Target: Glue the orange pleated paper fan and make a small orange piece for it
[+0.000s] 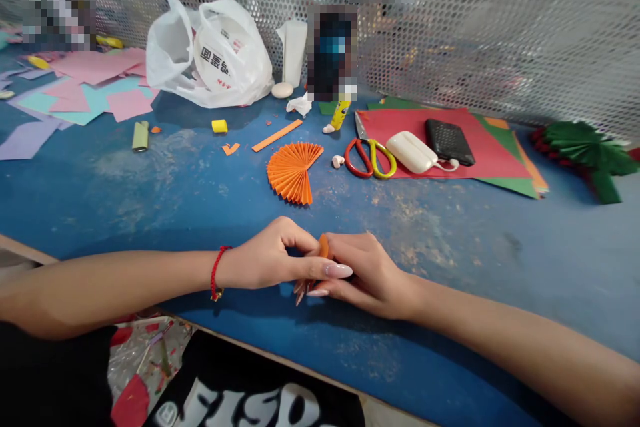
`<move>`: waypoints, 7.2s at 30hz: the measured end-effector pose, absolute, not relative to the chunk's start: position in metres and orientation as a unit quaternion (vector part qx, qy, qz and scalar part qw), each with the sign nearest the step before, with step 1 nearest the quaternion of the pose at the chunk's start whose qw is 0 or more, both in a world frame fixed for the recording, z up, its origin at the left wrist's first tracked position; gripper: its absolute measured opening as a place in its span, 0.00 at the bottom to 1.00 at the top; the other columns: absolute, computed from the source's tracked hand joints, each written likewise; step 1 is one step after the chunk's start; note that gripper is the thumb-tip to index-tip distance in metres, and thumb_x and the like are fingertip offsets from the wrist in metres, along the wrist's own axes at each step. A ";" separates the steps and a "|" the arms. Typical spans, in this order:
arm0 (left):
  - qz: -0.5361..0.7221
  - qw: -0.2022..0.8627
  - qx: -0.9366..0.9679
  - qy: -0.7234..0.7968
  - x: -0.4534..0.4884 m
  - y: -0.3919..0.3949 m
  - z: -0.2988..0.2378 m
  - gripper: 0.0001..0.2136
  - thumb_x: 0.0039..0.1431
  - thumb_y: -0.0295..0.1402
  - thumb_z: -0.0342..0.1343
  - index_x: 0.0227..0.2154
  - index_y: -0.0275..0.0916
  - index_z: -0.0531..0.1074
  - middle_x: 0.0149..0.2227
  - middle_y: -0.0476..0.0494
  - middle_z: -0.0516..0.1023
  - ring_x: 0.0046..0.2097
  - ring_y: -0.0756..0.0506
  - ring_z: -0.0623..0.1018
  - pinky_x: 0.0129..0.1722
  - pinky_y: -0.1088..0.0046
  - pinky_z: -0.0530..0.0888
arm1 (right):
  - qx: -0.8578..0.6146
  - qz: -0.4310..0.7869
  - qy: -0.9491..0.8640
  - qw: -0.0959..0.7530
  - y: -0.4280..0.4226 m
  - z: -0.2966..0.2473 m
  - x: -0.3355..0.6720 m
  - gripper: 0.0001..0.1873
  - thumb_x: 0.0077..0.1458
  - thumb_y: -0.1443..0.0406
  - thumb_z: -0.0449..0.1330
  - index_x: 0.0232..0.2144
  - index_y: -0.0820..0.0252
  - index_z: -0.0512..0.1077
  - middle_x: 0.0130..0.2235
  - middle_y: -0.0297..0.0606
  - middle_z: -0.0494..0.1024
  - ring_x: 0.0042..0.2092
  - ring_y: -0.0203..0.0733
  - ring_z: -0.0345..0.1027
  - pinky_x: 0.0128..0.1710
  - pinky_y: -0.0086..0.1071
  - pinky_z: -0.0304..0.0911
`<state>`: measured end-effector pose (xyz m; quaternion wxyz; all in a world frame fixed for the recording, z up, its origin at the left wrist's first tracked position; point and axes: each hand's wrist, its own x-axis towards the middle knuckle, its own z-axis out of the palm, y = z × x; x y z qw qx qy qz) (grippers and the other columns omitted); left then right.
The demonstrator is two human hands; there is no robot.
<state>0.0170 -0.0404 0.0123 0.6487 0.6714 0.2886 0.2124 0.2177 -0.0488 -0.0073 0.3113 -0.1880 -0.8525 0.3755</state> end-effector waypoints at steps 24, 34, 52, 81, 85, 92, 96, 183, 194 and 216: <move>0.197 0.649 0.670 0.300 0.018 -0.037 0.014 0.24 0.58 0.48 0.61 0.15 0.35 0.71 0.17 0.47 0.74 0.22 0.53 0.74 0.25 0.80 0.70 | -0.197 0.455 -0.824 0.275 -0.045 -0.001 0.218 0.04 0.55 0.64 0.57 0.33 0.59 0.69 0.31 0.35 0.75 0.28 0.34 0.65 0.30 0.29 0.61; 0.200 0.649 0.671 0.298 0.018 -0.037 0.013 0.24 0.58 0.47 0.61 0.15 0.35 0.70 0.18 0.47 0.75 0.23 0.53 0.74 0.26 0.80 0.70 | -0.214 0.433 -0.830 0.280 -0.046 -0.002 0.218 0.05 0.55 0.63 0.59 0.32 0.59 0.70 0.30 0.35 0.75 0.29 0.34 0.66 0.30 0.29 0.61; 0.209 0.615 0.708 0.278 0.015 -0.033 0.011 0.18 0.60 0.39 0.61 0.18 0.34 0.70 0.21 0.48 0.76 0.25 0.53 0.74 0.29 0.78 0.69 | -0.250 0.370 -0.841 0.306 -0.047 -0.005 0.219 0.07 0.56 0.66 0.54 0.26 0.58 0.62 0.23 0.28 0.64 0.24 0.30 0.54 0.26 0.26 0.51; 0.075 -0.055 0.959 0.269 0.007 -0.071 -0.004 0.34 0.67 0.50 0.47 0.62 0.21 0.62 0.65 0.25 0.61 0.66 0.34 0.64 0.65 0.58 0.59 | -0.479 0.061 -0.865 0.134 -0.028 -0.013 0.234 0.18 0.64 0.63 0.49 0.21 0.59 0.61 0.22 0.33 0.67 0.26 0.35 0.58 0.28 0.33 0.43; 0.085 -0.059 0.962 0.252 0.008 -0.068 -0.002 0.35 0.65 0.50 0.50 0.60 0.19 0.64 0.63 0.23 0.64 0.65 0.33 0.66 0.66 0.60 0.58 | -0.469 0.014 -0.873 0.129 -0.034 -0.014 0.234 0.19 0.65 0.64 0.48 0.22 0.59 0.64 0.22 0.34 0.69 0.25 0.36 0.60 0.28 0.34 0.44; 0.091 -0.056 0.963 0.247 0.008 -0.067 -0.002 0.35 0.64 0.50 0.52 0.60 0.19 0.64 0.63 0.23 0.65 0.65 0.34 0.67 0.66 0.61 0.59 | -0.475 -0.008 -0.871 0.122 -0.041 -0.013 0.236 0.20 0.66 0.64 0.47 0.22 0.60 0.66 0.22 0.35 0.70 0.25 0.37 0.60 0.28 0.34 0.44; 0.090 -0.046 0.962 0.255 0.005 -0.068 -0.003 0.34 0.66 0.49 0.48 0.61 0.20 0.62 0.64 0.24 0.63 0.66 0.34 0.65 0.66 0.60 0.59 | -0.502 0.054 -0.852 0.140 -0.042 -0.008 0.237 0.24 0.69 0.59 0.46 0.22 0.59 0.66 0.21 0.33 0.69 0.24 0.35 0.61 0.27 0.32 0.43; 0.063 0.118 0.982 0.133 -0.010 -0.030 0.007 0.23 0.69 0.46 0.47 0.54 0.34 0.73 0.28 0.50 0.67 0.29 0.49 0.67 0.27 0.66 0.60 | -0.354 0.326 -0.859 0.173 -0.032 0.000 0.252 0.07 0.62 0.72 0.57 0.30 0.63 0.72 0.27 0.34 0.71 0.27 0.34 0.64 0.25 0.31 0.56; 0.065 0.121 0.979 0.148 -0.012 -0.035 0.004 0.21 0.67 0.44 0.53 0.56 0.36 0.72 0.29 0.51 0.67 0.30 0.49 0.67 0.30 0.66 0.60 | -0.374 0.298 -0.864 0.158 -0.033 0.002 0.251 0.11 0.63 0.73 0.55 0.29 0.62 0.71 0.26 0.32 0.70 0.26 0.32 0.63 0.24 0.30 0.55; 0.045 0.108 0.978 0.172 -0.011 -0.038 0.002 0.23 0.68 0.42 0.52 0.61 0.37 0.67 0.28 0.52 0.61 0.31 0.49 0.63 0.31 0.66 0.59 | -0.361 0.315 -0.859 0.184 -0.035 -0.004 0.254 0.09 0.59 0.76 0.56 0.29 0.63 0.69 0.26 0.32 0.69 0.27 0.33 0.61 0.25 0.31 0.55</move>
